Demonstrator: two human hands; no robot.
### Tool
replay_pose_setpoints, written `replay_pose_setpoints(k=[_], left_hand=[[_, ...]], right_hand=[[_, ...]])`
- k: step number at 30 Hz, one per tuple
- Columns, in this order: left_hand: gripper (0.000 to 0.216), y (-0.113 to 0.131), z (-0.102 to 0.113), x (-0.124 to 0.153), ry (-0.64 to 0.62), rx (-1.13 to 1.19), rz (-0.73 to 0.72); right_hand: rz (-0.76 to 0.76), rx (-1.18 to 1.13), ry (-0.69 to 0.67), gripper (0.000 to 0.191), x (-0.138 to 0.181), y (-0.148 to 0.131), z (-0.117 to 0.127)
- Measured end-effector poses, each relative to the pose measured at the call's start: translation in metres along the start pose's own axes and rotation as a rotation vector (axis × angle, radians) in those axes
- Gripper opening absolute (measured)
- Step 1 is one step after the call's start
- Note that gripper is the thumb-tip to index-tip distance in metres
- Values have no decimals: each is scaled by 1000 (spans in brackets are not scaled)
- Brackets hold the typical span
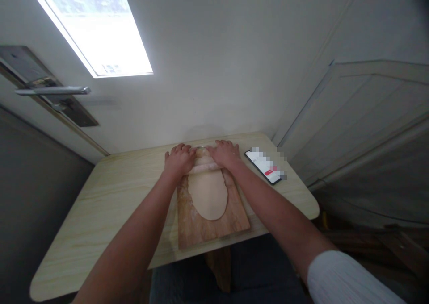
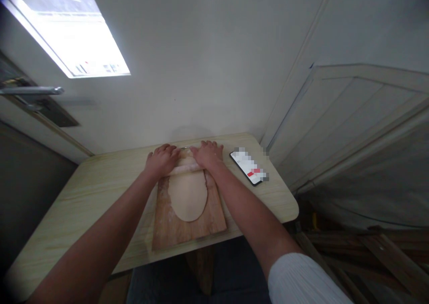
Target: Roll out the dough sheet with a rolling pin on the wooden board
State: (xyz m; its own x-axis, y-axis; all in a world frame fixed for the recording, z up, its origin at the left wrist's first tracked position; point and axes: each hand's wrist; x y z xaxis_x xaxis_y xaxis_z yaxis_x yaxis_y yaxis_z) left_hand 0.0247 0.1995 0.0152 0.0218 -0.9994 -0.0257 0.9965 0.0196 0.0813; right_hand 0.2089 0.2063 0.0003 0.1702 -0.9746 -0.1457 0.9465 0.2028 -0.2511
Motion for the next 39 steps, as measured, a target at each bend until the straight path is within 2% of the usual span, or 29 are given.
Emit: replay_pose_setpoints(k=[8, 16, 19, 24, 28, 35, 39], left_hand=[[54, -2, -7, 12, 16, 33, -18], [57, 1, -11, 50, 134, 62, 44], [58, 2, -13, 67, 165, 55, 53], [60, 3, -14, 89, 174, 54, 72], [60, 4, -12, 99, 227, 87, 49], [56, -8, -22, 131, 188, 92, 16], [58, -15, -26, 132, 178, 78, -16]], right_hand=[[27, 42, 53, 60, 21, -4, 1], [61, 104, 118, 57, 58, -14, 2], [99, 95, 146, 57, 80, -17, 4], [257, 66, 136, 61, 134, -19, 0], [277, 88, 92, 65, 160, -20, -4], [248, 79, 63, 70, 157, -25, -1], [229, 77, 84, 70, 142, -24, -6]])
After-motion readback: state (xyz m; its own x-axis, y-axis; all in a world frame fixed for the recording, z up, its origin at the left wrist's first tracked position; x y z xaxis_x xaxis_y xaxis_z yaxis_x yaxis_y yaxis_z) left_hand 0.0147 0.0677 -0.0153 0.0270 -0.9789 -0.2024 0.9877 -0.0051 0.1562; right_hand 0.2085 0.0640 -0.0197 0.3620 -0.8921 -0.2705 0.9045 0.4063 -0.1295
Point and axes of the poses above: each hand's wrist, its own x-axis away from the middle knuckle, its own z-axis out of the back of the hand, y = z × x, and after that the axes turned 14 degrees about z, right-handed
